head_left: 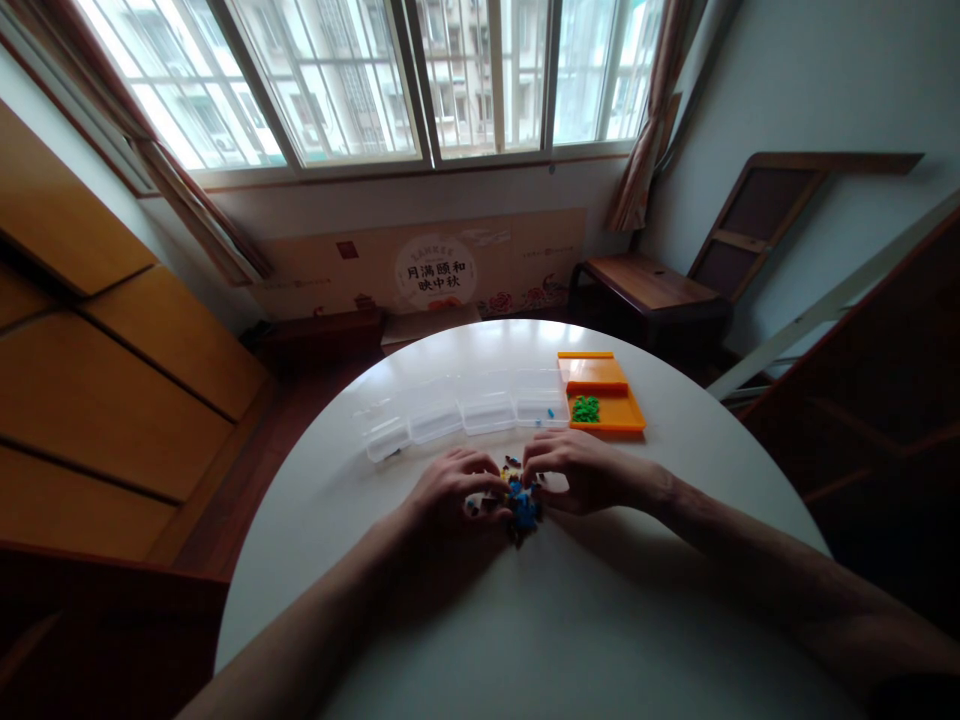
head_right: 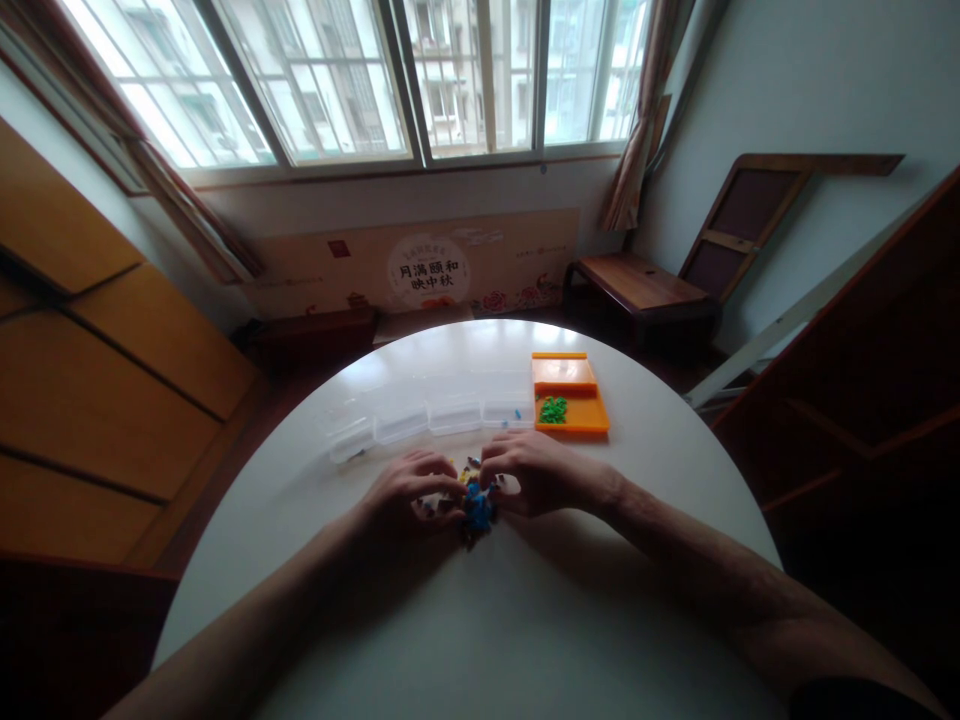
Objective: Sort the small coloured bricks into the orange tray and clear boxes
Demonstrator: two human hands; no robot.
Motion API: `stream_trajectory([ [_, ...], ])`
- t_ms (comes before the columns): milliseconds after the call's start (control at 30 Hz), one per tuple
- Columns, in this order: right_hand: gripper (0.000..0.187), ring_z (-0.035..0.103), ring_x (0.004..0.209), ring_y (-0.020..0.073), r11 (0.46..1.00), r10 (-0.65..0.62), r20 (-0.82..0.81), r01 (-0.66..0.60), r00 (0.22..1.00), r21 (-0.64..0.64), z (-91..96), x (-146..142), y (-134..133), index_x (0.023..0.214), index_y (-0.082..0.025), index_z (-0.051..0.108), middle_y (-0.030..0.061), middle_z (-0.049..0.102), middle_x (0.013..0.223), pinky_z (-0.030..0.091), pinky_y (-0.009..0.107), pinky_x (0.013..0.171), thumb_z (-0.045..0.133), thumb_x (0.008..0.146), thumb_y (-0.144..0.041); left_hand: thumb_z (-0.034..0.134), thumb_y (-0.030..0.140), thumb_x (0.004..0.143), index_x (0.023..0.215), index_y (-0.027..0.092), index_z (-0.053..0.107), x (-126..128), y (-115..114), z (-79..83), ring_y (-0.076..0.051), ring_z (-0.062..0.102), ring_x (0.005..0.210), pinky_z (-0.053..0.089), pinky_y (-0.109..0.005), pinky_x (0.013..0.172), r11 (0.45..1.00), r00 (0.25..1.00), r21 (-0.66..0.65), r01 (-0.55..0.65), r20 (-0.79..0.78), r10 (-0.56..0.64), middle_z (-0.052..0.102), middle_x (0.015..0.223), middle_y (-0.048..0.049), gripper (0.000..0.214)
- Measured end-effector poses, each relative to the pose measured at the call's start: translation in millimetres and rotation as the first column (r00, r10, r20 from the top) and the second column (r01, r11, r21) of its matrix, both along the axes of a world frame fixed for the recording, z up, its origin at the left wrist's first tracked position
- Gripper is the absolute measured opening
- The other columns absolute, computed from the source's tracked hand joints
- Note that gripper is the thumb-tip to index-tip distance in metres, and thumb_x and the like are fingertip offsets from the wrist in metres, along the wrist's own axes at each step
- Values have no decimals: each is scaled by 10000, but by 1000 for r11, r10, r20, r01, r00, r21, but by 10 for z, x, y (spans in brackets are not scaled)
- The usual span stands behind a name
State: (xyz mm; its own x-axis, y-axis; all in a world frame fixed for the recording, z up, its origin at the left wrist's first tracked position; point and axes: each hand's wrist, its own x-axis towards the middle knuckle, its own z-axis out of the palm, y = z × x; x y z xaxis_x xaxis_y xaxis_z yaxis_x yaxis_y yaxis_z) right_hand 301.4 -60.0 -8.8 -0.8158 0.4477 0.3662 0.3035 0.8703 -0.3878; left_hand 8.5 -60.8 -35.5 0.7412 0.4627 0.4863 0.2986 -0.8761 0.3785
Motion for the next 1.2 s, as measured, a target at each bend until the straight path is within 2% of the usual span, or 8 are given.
stream_trajectory([
  [200, 93, 708, 951, 192, 1000, 2, 3, -3, 1000, 28, -1, -36, -22, 1059, -248, 751, 32, 774, 1026, 549, 355, 955, 737, 968, -233, 833, 375, 957, 1047, 291, 834, 5, -6, 26, -183, 753, 861, 601, -323, 802, 1000, 1000, 22, 22, 0, -22, 803, 980, -43, 123],
  [667, 59, 691, 939, 185, 999, 29, -11, -29, 1000, 41, -59, -60, 0, 1043, -230, 740, 40, 769, 1022, 529, 334, 902, 700, 1020, -193, 805, 334, 980, 1044, 276, 824, 14, -6, 12, -169, 728, 821, 582, -312, 788, 998, 999, 51, 20, 25, -22, 795, 954, -32, 88],
  [767, 64, 685, 897, 183, 1000, -10, -68, 11, 998, 9, -54, -60, 6, 1025, -223, 727, 37, 767, 963, 532, 329, 865, 671, 1055, -210, 808, 312, 979, 1050, 273, 820, 13, -10, 10, -166, 732, 825, 586, -303, 783, 998, 999, 49, 34, 22, -36, 800, 967, -33, 82],
  [1000, 87, 637, 784, 162, 976, -217, -236, 208, 947, -64, -112, 8, 83, 1012, -205, 703, 33, 725, 895, 516, 306, 762, 677, 1076, -258, 803, 315, 982, 1043, 269, 825, 1, -15, 9, -176, 735, 844, 594, -314, 811, 999, 1000, 34, 19, 6, -19, 789, 974, -48, 80],
  [1100, 75, 639, 792, 159, 973, -227, -248, 206, 942, -107, -115, 19, 84, 1033, -207, 714, 33, 728, 914, 521, 297, 753, 691, 1071, -268, 793, 317, 985, 1046, 271, 823, 1, -20, 24, -176, 732, 843, 590, -308, 791, 999, 1000, 35, 20, 2, -21, 789, 984, -48, 83],
  [1200, 81, 636, 792, 157, 984, -160, -240, 136, 958, -115, -104, -18, 63, 1048, -210, 738, 25, 730, 898, 525, 299, 765, 695, 1079, -271, 790, 335, 985, 1032, 263, 817, 6, -26, 35, -175, 733, 833, 589, -307, 771, 998, 1000, 56, 9, 8, -9, 792, 983, -48, 89],
])
